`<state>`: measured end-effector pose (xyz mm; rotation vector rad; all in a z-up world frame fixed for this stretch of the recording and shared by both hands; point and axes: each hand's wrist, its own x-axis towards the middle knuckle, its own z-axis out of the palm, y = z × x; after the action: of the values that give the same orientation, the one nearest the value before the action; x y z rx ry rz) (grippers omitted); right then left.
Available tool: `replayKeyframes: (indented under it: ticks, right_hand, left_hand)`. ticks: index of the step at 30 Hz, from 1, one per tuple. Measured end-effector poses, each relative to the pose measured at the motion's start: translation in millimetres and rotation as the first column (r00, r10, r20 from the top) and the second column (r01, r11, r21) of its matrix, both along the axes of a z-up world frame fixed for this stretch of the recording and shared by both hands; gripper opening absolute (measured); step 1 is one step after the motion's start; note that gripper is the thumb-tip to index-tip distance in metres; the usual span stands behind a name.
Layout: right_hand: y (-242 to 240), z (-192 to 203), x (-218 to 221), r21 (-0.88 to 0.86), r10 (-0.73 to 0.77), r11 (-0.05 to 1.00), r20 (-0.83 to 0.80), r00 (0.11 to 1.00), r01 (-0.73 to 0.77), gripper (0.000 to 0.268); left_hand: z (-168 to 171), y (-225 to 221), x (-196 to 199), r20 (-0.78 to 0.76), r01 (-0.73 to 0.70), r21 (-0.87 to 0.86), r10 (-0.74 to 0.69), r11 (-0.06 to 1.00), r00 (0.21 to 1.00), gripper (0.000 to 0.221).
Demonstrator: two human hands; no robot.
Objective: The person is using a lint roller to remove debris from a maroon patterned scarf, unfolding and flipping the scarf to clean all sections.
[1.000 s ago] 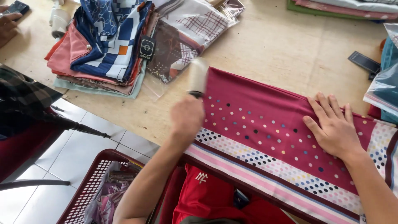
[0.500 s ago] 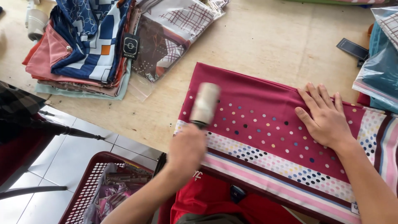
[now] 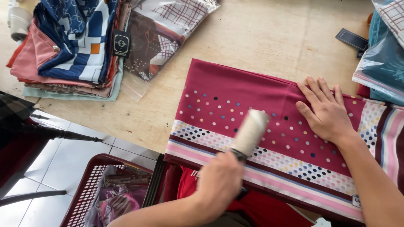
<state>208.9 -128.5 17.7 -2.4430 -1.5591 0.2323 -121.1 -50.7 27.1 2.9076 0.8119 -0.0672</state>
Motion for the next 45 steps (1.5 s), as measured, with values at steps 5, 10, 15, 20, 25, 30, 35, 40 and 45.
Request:
replayKeyframes:
  ticks: [5, 10, 15, 20, 25, 30, 35, 40, 45]
  right_hand:
    - [-0.2, -0.9, -0.4, 0.007, -0.004, 1.000, 0.009, 1.000, 0.004, 0.071]
    - [0.3, 2.6, -2.0, -0.009, -0.017, 1.000, -0.013, 1.000, 0.017, 0.072]
    - [-0.9, 0.9, -3.1, 0.016, 0.003, 1.000, -0.009, 1.000, -0.003, 0.071]
    - [0.2, 3.9, -3.3, 0.009, -0.009, 1.000, -0.024, 1.000, 0.009, 0.070]
    - [1.0, 3.2, -3.0, 0.018, -0.010, 1.000, -0.017, 1.000, 0.010, 0.070]
    - [1.2, 4.0, -4.1, 0.018, -0.025, 1.000, -0.018, 1.000, 0.025, 0.070]
    - [0.7, 12.3, -9.9, 0.025, -0.021, 0.999, -0.045, 0.999, 0.022, 0.069]
    - [0.9, 12.4, -8.9, 0.027, -0.015, 1.000, -0.054, 0.998, 0.016, 0.070]
    - [0.9, 9.5, -8.1, 0.029, -0.021, 0.999, -0.052, 0.998, 0.023, 0.071]
  left_hand:
    - [40.5, 77.8, -55.3, -0.347, -0.591, -0.141, 0.519, 0.794, 0.781, 0.050]
    - [29.8, 71.9, -95.1, -0.220, -0.549, 0.041, 0.543, 0.835, 0.810, 0.053]
    - [-4.7, 4.5, -91.3, -0.151, -0.258, -0.132, 0.238, 0.957, 0.959, 0.043]
    - [-5.4, 36.3, -114.9, -0.376, -0.541, -0.222, 0.441, 0.811, 0.815, 0.043]
    - [50.1, 64.3, -127.1, -0.357, -0.606, -0.163, 0.526, 0.779, 0.772, 0.051]
    - [27.6, 16.3, -86.8, -0.140, -0.394, -0.397, 0.370, 0.829, 0.918, 0.038]
    - [2.0, -42.5, -33.4, 0.103, 0.135, -0.116, -0.124, 0.984, 0.987, 0.040]
    - [6.4, 22.4, -74.2, -0.262, -0.230, -0.270, 0.158, 0.935, 0.952, 0.046]
    - [55.2, 65.3, -109.4, -0.400, -0.582, -0.253, 0.464, 0.773, 0.790, 0.054]
